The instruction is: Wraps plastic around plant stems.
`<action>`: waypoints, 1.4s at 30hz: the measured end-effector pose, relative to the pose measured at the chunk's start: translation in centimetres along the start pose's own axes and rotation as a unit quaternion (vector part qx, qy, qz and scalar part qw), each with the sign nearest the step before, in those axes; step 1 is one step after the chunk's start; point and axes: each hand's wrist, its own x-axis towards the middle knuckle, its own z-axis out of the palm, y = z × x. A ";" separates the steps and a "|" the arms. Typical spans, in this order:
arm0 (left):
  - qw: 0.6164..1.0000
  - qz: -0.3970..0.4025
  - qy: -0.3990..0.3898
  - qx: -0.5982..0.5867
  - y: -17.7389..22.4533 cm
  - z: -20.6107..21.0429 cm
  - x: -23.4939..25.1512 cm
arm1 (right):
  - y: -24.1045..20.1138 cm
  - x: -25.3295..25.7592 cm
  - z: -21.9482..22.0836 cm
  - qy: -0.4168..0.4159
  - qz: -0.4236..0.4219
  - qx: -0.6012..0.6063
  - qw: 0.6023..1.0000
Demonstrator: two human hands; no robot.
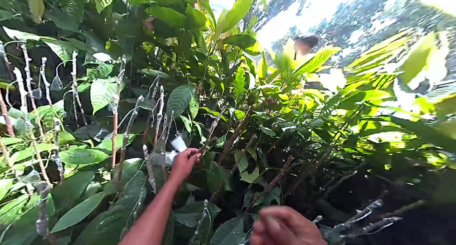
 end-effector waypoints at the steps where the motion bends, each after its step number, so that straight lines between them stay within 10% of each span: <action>1: 1.000 -0.005 -0.014 -0.022 0.0 -0.1 -0.2 | 0.9 3.2 1.1 -0.008 0.028 -0.024 0.999; 7: 0.990 0.000 -0.120 -0.073 -0.9 -1.8 -0.1 | 7.5 19.2 3.3 -0.002 0.224 -0.320 0.921; 11: 0.972 -0.043 -0.141 -0.180 -1.0 -2.3 -0.5 | 9.7 22.7 4.1 -0.104 0.139 -0.479 0.861; 16: 0.946 -0.068 -0.132 -0.288 -1.8 -2.5 -0.6 | 11.0 23.6 4.2 -0.239 0.032 -0.518 0.821; 27: 0.996 0.063 -0.053 -0.041 -1.1 -1.6 -0.6 | 10.7 22.0 5.8 -0.133 0.214 -0.459 0.852; 33: 0.991 0.032 -0.117 -0.050 -0.8 -1.5 -0.3 | 6.5 14.5 10.3 -0.299 0.057 -0.672 0.676; 38: 0.979 0.112 -0.171 -0.026 -1.7 0.9 -2.2 | 3.2 23.0 8.6 -0.307 0.168 -0.550 0.758; 42: 0.985 0.074 -0.155 -0.024 -1.7 -1.9 -1.4 | 4.2 26.1 4.3 -0.262 0.123 -0.759 0.583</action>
